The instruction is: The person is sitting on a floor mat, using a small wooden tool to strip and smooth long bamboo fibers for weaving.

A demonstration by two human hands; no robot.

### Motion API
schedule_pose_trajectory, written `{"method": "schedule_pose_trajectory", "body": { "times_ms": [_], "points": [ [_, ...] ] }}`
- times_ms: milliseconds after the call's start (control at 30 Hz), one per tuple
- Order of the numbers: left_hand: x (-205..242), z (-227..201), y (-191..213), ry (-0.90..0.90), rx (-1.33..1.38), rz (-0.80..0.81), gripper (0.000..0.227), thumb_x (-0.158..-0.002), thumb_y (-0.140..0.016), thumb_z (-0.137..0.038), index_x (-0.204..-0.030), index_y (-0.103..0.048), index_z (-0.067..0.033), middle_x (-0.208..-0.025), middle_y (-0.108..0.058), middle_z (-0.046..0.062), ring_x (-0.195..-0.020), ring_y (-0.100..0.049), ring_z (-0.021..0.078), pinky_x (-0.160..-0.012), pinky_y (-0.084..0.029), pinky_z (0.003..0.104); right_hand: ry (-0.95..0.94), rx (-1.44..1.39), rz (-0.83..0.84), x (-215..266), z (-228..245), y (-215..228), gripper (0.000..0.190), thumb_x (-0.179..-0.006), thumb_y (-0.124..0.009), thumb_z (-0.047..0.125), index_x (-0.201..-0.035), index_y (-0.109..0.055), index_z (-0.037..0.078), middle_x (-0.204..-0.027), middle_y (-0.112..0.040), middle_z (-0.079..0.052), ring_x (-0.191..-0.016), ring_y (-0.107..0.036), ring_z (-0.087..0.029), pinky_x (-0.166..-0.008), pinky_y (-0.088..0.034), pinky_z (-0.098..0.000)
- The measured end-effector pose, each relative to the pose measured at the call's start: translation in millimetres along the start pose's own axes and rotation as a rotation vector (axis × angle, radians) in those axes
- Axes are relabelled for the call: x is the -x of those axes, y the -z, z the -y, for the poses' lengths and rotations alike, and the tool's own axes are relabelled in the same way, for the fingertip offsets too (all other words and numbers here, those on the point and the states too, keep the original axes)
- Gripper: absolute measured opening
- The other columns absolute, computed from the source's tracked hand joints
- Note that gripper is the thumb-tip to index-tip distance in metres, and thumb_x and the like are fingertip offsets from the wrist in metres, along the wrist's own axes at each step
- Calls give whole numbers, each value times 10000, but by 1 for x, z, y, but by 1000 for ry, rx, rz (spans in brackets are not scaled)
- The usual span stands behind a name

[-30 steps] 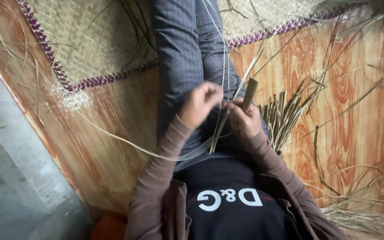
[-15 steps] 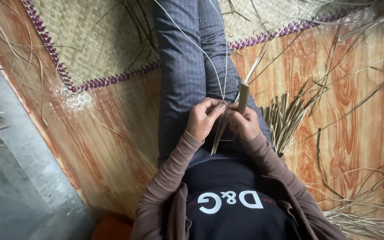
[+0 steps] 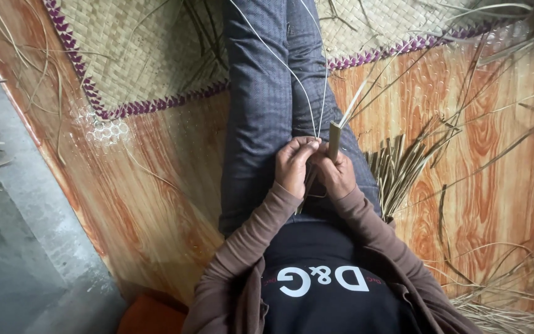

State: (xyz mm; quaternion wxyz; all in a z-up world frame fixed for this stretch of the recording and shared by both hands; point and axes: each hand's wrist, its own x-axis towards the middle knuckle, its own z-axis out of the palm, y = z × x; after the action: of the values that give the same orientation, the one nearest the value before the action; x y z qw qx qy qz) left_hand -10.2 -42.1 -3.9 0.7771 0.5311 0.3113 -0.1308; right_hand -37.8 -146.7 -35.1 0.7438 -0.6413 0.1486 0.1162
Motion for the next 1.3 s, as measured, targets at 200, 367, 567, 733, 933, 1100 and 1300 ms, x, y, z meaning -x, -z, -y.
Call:
{"method": "schedule_pose_trajectory", "body": {
  "times_ms": [200, 367, 567, 733, 933, 1100, 1300],
  "points": [
    [-12, -4, -4, -24, 80, -35, 79, -867, -721, -100, -895, -733, -27, -737, -606, 35, -764, -573, 101, -741, -484, 242, 51, 168, 8, 6, -10, 9, 85, -940, -665, 89, -917, -728, 37, -598, -488, -58, -617, -475, -120, -549, -434, -292],
    [-22, -2, -5, 6, 129, -54, 150, -865, -733, -141, -950, -733, -18, -703, -607, 29, -726, -607, 99, -695, -476, 214, 61, 221, 20, 9, -18, 12, 125, -949, -644, 106, -965, -743, 31, -657, -522, -81, -691, -488, -146, -608, -459, -337],
    [-28, 1, -6, -45, 135, -85, 158, -850, -749, -147, -942, -744, -18, -692, -601, 54, -720, -605, 117, -737, -498, 247, 65, 271, 83, 8, -15, 13, 122, -972, -643, 144, -932, -719, 57, -626, -503, -70, -642, -494, -154, -609, -467, -334],
    [-35, 0, -8, -78, 125, -95, 154, -853, -746, -136, -942, -743, -11, -709, -616, 56, -731, -618, 119, -768, -524, 266, 77, 276, 97, 10, -16, 15, 134, -972, -635, 162, -927, -717, 67, -620, -496, -45, -629, -493, -139, -606, -466, -317],
    [-42, -3, -9, -95, 124, -132, 175, -840, -737, -125, -954, -748, 8, -752, -660, 86, -719, -634, 128, -770, -557, 286, 81, 263, 135, 13, -22, 20, 125, -952, -641, 154, -949, -698, 43, -587, -519, -50, -598, -525, -146, -590, -475, -309],
    [-50, 4, -9, -127, 162, -152, 166, -830, -754, -101, -942, -747, 20, -846, -696, 134, -727, -624, 138, -795, -574, 337, 78, 278, 169, 18, -22, 24, 133, -936, -657, 165, -954, -720, 49, -577, -551, -76, -587, -547, -157, -576, -491, -321],
    [-59, -32, -21, -103, 241, -192, 188, -806, -755, -107, -926, -732, 35, -751, -641, 68, -700, -621, 113, -772, -585, 301, 133, 192, 252, 27, -28, 28, 178, -919, -648, 150, -992, -718, 4, -635, -579, -110, -631, -568, -177, -595, -518, -362]
  ]
}}
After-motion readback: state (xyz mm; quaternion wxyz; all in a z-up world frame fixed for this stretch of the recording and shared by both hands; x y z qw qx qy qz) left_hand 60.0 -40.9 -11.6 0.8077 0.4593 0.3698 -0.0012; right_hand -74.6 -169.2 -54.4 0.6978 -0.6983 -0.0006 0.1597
